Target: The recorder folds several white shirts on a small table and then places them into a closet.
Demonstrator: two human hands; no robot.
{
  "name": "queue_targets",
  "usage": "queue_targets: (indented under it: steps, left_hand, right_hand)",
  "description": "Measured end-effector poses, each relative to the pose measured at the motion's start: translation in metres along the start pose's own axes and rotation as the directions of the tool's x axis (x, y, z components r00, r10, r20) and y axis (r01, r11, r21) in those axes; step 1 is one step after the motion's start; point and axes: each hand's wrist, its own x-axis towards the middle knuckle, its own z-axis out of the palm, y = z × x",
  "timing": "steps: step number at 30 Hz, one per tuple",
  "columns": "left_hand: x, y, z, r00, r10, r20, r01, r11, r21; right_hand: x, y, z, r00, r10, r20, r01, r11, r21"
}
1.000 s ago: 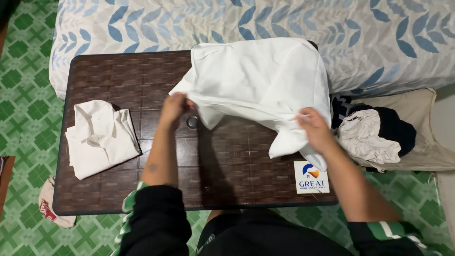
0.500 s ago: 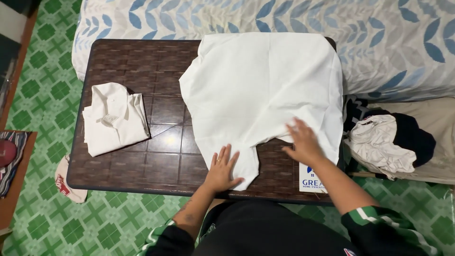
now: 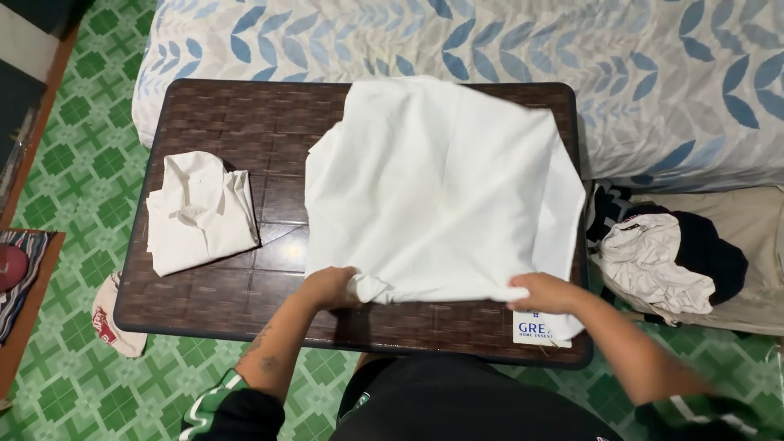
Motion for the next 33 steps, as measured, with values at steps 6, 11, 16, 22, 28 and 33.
queue_targets:
  steps: [6, 11, 16, 22, 28, 33]
  left_hand:
    - [0.125, -0.082, -0.021, 0.98, -0.165, -0.107, 0.187, 0.95, 0.249]
    - [0.124, -0.063, -0.232, 0.515, -0.061, -0.855, 0.236, 0.969, 0.073]
    - [-0.035, 0.015, -0.363, -0.169, 0.013, -0.985, -0.261, 0.964, 0.058]
    - [-0.083, -0.003, -0.262, -0.081, 0.195, -0.977, -0.167, 0.964, 0.206]
    - [-0.035, -0.036, -0.076, 0.344, 0.11, -0.933, -0.133, 0.989, 0.068]
    - [-0.013, -0.053, 0.031, 0.801, -0.007, -0.598, -0.006, 1.0, -0.019]
  right_hand:
    - [0.098, 0.062, -0.08, 0.971, -0.026, -0.236, 0.013, 0.998, -0.055]
    - [0.138, 0.023, -0.261, 0.446, -0.117, -0.887, -0.097, 0.979, -0.177]
    - [0.043, -0.016, -0.342, -0.024, -0.309, -0.951, 0.03, 0.95, -0.31]
    - [-0.058, -0.07, -0.253, -0.337, -0.697, -0.633, -0.059, 0.687, -0.725]
    - [0.023, 0.033, -0.087, 0.163, -0.446, -0.88, -0.315, 0.822, -0.475]
    - [0.044, 0.042, 0.019, 0.747, -0.04, -0.664, -0.215, 0.93, -0.298]
